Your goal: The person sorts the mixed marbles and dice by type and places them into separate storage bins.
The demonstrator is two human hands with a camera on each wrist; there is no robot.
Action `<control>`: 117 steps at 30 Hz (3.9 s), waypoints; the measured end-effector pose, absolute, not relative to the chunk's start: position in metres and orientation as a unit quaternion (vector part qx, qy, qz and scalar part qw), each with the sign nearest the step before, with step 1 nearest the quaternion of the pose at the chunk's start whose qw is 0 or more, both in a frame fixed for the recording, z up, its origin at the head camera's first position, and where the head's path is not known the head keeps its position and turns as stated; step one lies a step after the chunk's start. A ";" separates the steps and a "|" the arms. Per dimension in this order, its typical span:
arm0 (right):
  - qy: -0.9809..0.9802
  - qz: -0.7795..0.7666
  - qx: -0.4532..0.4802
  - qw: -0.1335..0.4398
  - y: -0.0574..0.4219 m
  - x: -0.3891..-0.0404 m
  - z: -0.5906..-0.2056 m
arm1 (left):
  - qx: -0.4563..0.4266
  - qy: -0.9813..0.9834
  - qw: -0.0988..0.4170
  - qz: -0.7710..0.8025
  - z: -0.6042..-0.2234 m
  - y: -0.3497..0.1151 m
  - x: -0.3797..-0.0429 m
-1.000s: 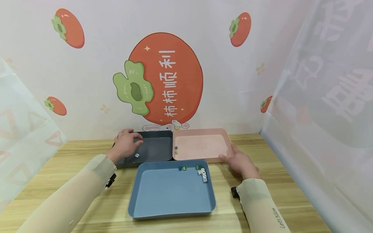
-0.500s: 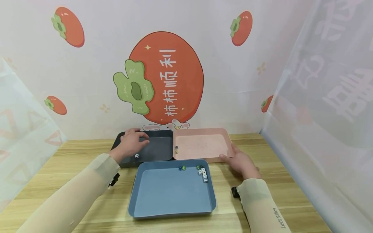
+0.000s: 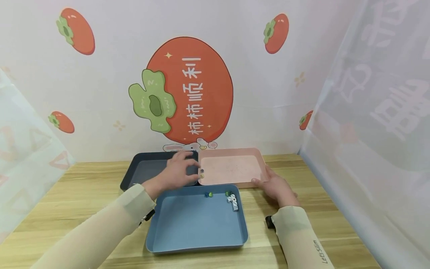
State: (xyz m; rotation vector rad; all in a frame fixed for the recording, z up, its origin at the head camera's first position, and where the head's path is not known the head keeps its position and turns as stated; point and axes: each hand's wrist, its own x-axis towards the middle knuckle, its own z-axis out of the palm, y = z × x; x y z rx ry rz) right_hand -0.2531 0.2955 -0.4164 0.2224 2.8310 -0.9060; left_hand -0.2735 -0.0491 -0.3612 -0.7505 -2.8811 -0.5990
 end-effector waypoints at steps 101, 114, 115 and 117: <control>0.942 -0.316 0.078 0.084 0.297 -0.257 -0.420 | -0.293 -0.942 -0.022 -0.162 -0.380 -0.028 -0.258; 0.942 -0.318 0.075 0.079 0.298 -0.258 -0.421 | -0.190 -0.954 0.013 -0.230 -0.363 -0.093 -0.281; 0.942 -0.318 0.074 0.078 0.299 -0.258 -0.421 | -0.183 -0.955 0.016 -0.235 -0.363 -0.098 -0.283; 0.942 -0.317 0.074 0.079 0.298 -0.257 -0.420 | -0.169 -0.954 0.025 -0.246 -0.361 -0.108 -0.286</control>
